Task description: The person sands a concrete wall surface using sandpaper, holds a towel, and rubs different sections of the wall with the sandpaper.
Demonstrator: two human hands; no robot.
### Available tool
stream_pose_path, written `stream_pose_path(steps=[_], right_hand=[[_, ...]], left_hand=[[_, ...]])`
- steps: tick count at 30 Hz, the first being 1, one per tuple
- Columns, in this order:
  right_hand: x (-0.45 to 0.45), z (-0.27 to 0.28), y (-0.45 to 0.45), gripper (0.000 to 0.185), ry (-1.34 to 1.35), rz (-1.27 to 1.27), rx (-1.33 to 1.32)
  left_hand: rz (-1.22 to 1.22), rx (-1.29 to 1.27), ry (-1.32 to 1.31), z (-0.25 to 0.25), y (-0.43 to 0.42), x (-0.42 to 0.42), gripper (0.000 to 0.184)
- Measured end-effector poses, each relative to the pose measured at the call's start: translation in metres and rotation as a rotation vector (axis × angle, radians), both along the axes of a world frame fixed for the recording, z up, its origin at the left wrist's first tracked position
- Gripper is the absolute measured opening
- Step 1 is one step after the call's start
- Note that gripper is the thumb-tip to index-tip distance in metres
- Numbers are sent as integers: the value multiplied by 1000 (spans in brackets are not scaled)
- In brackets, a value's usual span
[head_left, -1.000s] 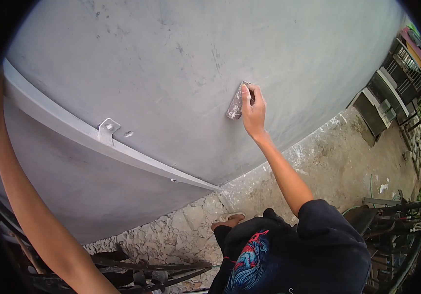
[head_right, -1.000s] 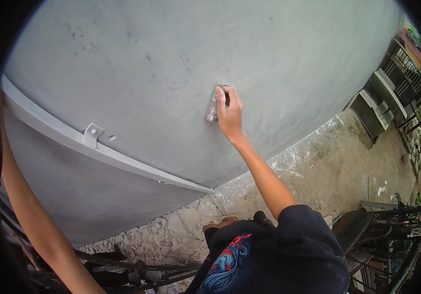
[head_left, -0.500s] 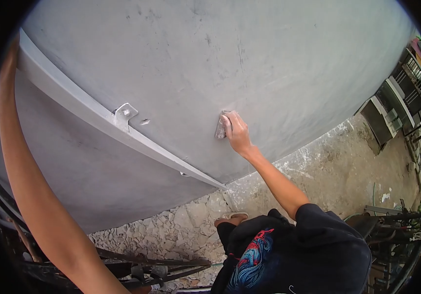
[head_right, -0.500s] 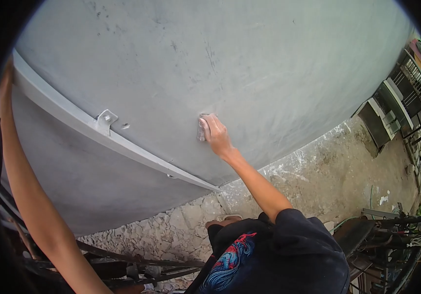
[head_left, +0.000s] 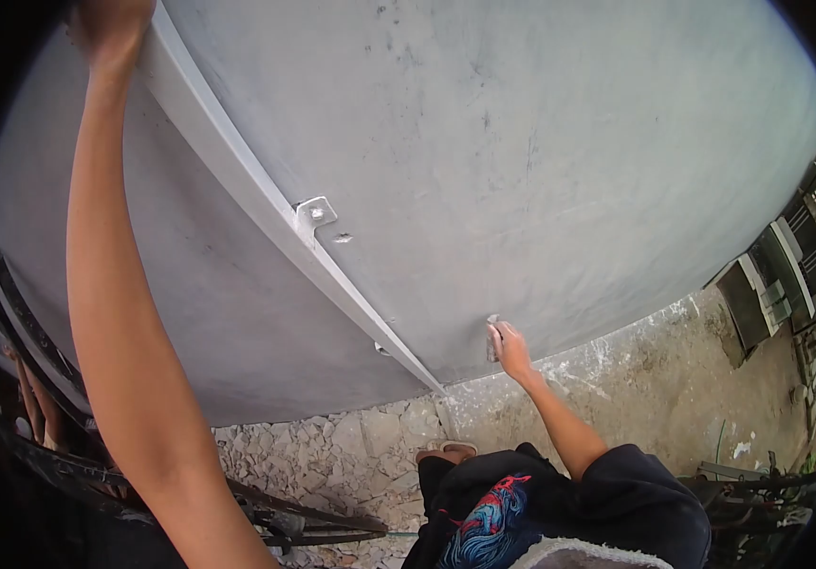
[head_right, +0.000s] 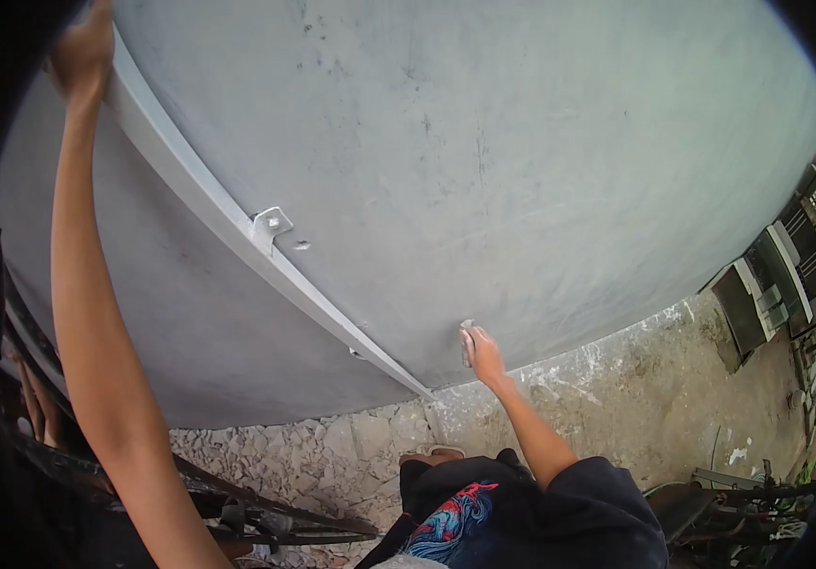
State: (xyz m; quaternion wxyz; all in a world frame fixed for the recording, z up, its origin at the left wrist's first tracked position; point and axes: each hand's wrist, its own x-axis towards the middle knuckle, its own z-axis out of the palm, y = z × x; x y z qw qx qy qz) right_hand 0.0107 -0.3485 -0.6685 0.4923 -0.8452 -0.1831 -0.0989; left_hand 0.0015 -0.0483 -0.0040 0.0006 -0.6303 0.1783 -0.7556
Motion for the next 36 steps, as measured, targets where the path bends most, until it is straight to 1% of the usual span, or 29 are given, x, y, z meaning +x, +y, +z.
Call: stream_pose_path(steps=[2,4,5,6,7,8,9,11,13,14,15,16,17,18,19,20,21,22,23,25,26,28,29,31,32,33,35,36], right_hand=[[-27,-28,-34,19,-19,-113,11],[-57,-58,-78,27,222,-280,33],[-69,-88,-106,29,294,-350,2],[-81,-116,-135,32,372,-428,-27],[-100,-129,-162,33,483,-501,-43],[-120,-138,-188,34,601,-579,-55],[-139,-152,-214,34,617,-618,-47],[-194,-182,-259,33,688,-803,-240],[-247,-170,-286,32,704,-916,-196],[-272,-167,-299,32,714,-957,-172],[-294,-167,-308,32,725,-995,-145],[-315,-173,-320,31,728,-1013,-194],[-340,-181,-329,30,738,-1030,-242],[-362,-184,-336,30,788,-1078,-204],[-378,-183,-343,30,835,-1126,-172],[-392,-174,-344,30,850,-1163,-186],[-403,-159,-344,30,864,-1191,-208],[-410,-155,-347,30,877,-1211,-211],[-413,-152,-348,31,851,-1219,-182],[-416,-149,-347,31,827,-1224,-149],[-413,-148,-346,32,789,-1211,-158],[-405,-145,-342,33,752,-1153,-171],[-396,-145,-338,33,751,-1142,-174],[-379,-145,-336,32,711,-1112,-179],[-369,-147,-336,31,693,-1063,-193],[-360,-148,-336,31,691,-1041,-200],[-336,-145,-330,35,595,-978,-202],[-325,-142,-327,35,593,-952,-207]], left_hand=[[14,23,-65,2,3,-1,20],[93,0,-24,2,0,-8,25],[121,-12,2,-1,0,-3,27],[118,-99,-122,9,53,27,50],[89,-100,-118,12,62,25,50],[123,-74,-122,12,64,26,51],[152,-48,-121,7,60,28,53],[151,-48,-158,-23,41,19,48],[40,-1,-207,-81,-5,-4,34],[-59,-139,-47,-125,-50,-27,27],[-252,-238,156,-164,-92,-51,27],[-652,-491,375,-201,-141,-75,27],[-833,-515,627,-240,-171,-97,38],[-1072,-416,846,-271,-200,-120,27],[-1416,-377,1035,-293,-231,-142,31],[-1715,-281,1147,-304,-260,-162,34],[-1986,-200,1235,-304,-285,-180,38],[-2278,-126,1317,-300,-303,-195,38],[-2469,-141,1277,-293,-316,-215,37],[-2655,-157,1230,-291,-335,-231,35],[-2777,10,1011,-294,-346,-224,32],[-2824,-19,945,-289,-339,-236,30],[-2814,-24,943,-289,-336,-234,30],[-2812,123,1080,-287,-331,-232,30],[-2795,107,1077,-286,-327,-240,30],[-2763,-106,1177,-283,-321,-253,34],[-2690,-340,1257,-280,-316,-263,39],[-2728,-354,1194,-279,-315,-263,30]])
